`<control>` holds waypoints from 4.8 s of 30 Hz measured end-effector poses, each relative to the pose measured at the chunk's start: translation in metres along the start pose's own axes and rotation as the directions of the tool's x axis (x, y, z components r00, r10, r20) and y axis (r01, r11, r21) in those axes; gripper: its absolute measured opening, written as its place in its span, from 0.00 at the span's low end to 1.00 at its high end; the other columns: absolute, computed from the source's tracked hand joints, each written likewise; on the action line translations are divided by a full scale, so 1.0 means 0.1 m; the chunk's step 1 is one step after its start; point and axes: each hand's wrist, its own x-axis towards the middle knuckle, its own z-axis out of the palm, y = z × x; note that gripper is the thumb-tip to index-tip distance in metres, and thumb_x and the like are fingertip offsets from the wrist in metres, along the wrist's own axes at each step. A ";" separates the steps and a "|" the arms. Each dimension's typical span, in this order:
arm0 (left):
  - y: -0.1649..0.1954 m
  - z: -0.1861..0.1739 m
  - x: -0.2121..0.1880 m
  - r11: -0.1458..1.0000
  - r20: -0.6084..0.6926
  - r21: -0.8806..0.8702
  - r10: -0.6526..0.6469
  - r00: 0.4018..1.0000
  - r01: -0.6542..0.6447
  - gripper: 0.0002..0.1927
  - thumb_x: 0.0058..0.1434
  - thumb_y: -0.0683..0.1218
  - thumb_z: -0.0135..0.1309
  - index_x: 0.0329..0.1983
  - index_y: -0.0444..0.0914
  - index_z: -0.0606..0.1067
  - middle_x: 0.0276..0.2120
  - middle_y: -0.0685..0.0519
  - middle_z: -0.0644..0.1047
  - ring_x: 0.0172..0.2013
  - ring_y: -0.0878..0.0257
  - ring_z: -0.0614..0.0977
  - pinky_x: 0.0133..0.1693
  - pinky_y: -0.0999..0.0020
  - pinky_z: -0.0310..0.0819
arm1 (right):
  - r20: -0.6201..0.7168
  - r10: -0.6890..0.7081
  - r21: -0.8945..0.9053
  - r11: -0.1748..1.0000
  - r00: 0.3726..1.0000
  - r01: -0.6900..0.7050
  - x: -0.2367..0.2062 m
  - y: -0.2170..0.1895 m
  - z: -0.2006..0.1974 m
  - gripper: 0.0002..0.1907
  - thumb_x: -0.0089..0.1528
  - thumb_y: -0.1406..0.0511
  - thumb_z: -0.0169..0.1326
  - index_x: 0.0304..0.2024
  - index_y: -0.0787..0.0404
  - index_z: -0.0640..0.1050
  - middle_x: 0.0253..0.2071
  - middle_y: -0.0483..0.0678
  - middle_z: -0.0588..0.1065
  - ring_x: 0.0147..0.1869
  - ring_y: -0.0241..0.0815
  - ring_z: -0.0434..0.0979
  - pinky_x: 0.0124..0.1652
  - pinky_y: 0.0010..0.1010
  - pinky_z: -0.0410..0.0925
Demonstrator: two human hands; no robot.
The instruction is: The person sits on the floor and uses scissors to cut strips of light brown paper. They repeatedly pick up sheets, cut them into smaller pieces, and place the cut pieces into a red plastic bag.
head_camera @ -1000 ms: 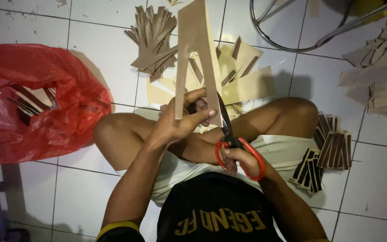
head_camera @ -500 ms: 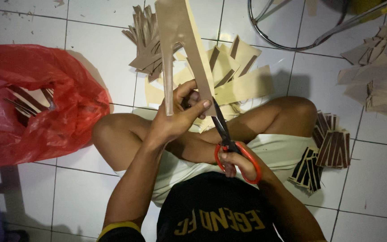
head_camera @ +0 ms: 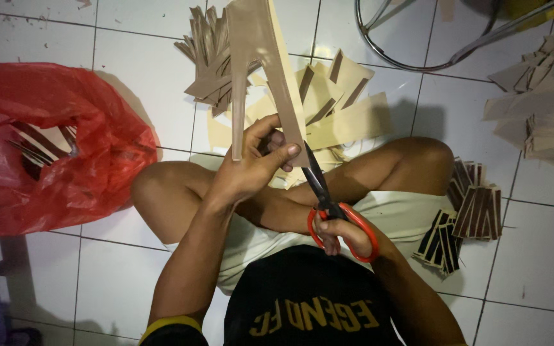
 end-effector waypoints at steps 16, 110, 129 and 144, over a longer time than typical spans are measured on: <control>0.13 0.05 -0.06 0.990 -0.001 0.127 -0.054 0.999 0.054 0.25 0.62 0.41 0.62 0.63 0.33 0.74 0.29 0.52 0.78 0.29 0.66 0.81 0.33 0.71 0.80 | -0.042 -0.007 0.135 0.991 0.999 0.013 0.02 -0.05 0.09 0.15 0.64 0.57 0.52 0.28 0.61 0.72 0.20 0.44 0.69 0.22 0.35 0.71 0.22 0.26 0.63; -0.09 -0.31 0.06 0.994 -0.487 0.060 -0.047 0.872 0.087 0.19 0.67 0.44 0.58 0.59 0.34 0.71 0.42 0.49 0.79 0.37 0.65 0.81 0.36 0.70 0.77 | -0.479 0.094 0.248 0.968 0.872 0.032 0.12 0.28 -0.11 0.18 0.66 0.57 0.52 0.25 0.60 0.68 0.12 0.45 0.62 0.11 0.37 0.59 0.12 0.31 0.51; -0.31 0.31 0.72 0.512 0.057 0.779 0.518 0.854 -0.362 0.31 0.47 0.41 0.59 0.56 0.30 0.69 0.53 0.35 0.71 0.56 0.41 0.72 0.57 0.50 0.66 | -0.620 -0.165 -0.163 0.983 0.767 0.079 0.19 0.45 -0.05 0.11 0.66 0.60 0.58 0.39 0.63 0.78 0.25 0.40 0.70 0.24 0.30 0.65 0.23 0.23 0.60; -0.35 0.25 0.71 0.859 0.047 0.500 0.102 0.994 -0.112 0.20 0.69 0.44 0.50 0.63 0.36 0.74 0.48 0.41 0.80 0.46 0.54 0.82 0.50 0.60 0.77 | -0.692 0.004 -0.054 0.997 0.722 -0.057 0.00 0.48 -0.13 0.26 0.62 0.56 0.56 0.59 0.62 0.75 0.23 0.44 0.71 0.22 0.34 0.72 0.21 0.26 0.64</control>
